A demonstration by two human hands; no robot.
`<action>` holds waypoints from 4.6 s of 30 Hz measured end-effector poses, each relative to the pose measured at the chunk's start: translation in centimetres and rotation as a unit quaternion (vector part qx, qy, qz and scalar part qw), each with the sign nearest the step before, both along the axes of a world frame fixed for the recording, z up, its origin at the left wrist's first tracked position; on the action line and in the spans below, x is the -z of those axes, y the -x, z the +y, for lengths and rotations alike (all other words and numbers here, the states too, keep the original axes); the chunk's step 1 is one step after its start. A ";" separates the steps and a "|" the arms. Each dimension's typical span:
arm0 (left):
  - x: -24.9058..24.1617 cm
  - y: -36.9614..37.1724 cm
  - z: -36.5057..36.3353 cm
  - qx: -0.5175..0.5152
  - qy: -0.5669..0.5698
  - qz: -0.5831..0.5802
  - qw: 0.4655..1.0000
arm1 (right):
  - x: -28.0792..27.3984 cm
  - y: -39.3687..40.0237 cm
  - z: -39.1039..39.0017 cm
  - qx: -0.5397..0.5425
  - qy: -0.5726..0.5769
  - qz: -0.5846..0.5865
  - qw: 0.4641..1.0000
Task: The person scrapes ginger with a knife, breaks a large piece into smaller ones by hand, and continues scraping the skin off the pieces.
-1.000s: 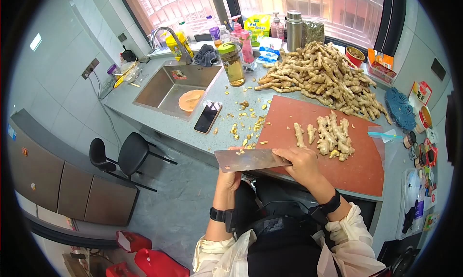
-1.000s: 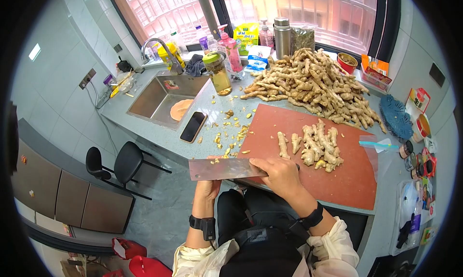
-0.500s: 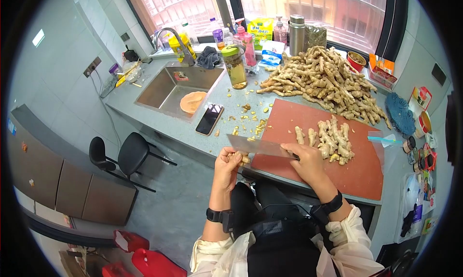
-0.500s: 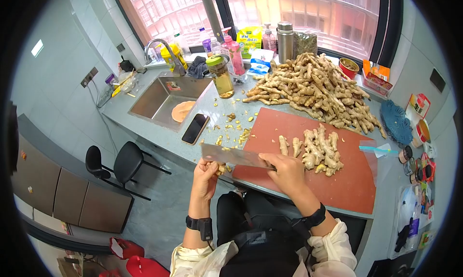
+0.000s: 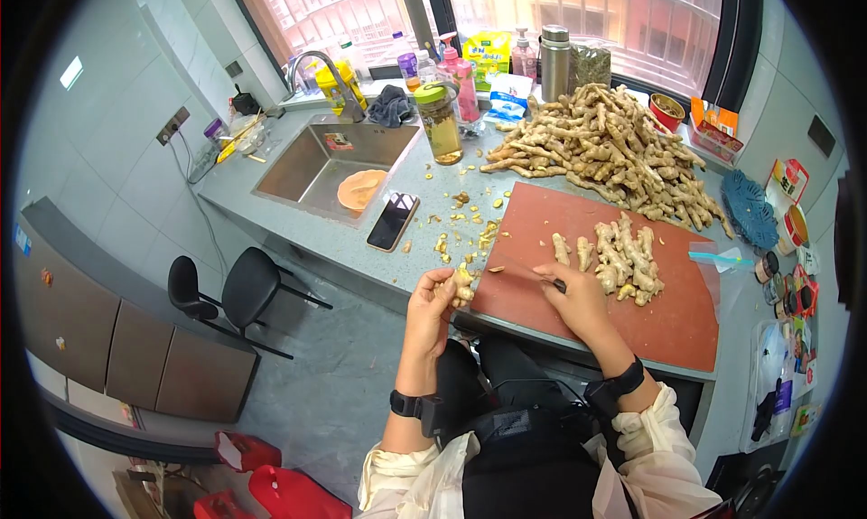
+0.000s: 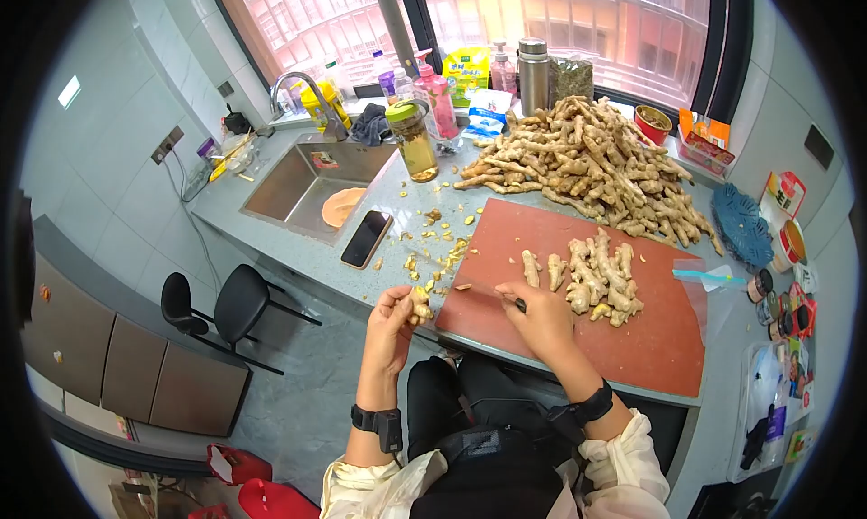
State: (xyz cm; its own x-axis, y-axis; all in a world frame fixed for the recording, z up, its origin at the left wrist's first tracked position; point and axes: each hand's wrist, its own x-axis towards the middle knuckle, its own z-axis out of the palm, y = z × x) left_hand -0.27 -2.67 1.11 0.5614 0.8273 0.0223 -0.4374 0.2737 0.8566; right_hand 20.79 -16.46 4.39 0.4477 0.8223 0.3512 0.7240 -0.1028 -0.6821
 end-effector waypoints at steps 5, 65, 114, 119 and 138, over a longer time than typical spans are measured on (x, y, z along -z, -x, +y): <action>-0.5 -0.9 -0.6 0.017 0.084 -0.012 0.996 | 0.7 -1.2 -0.9 0.018 0.063 0.166 0.984; 1.2 -1.7 -3.4 -0.001 0.233 -0.153 0.960 | -1.6 4.1 0.8 -0.062 -0.155 -0.146 0.975; 1.8 -0.6 -2.6 -0.059 0.209 -0.181 0.959 | -0.3 3.7 1.5 -0.050 -0.127 -0.262 0.956; 0.4 -0.1 -2.1 -0.031 0.195 -0.145 0.969 | -1.2 4.0 1.0 -0.079 -0.139 -0.234 0.959; -0.8 -0.1 -2.0 -0.019 0.123 -0.118 0.985 | -1.2 3.7 1.2 -0.106 -0.147 -0.208 0.961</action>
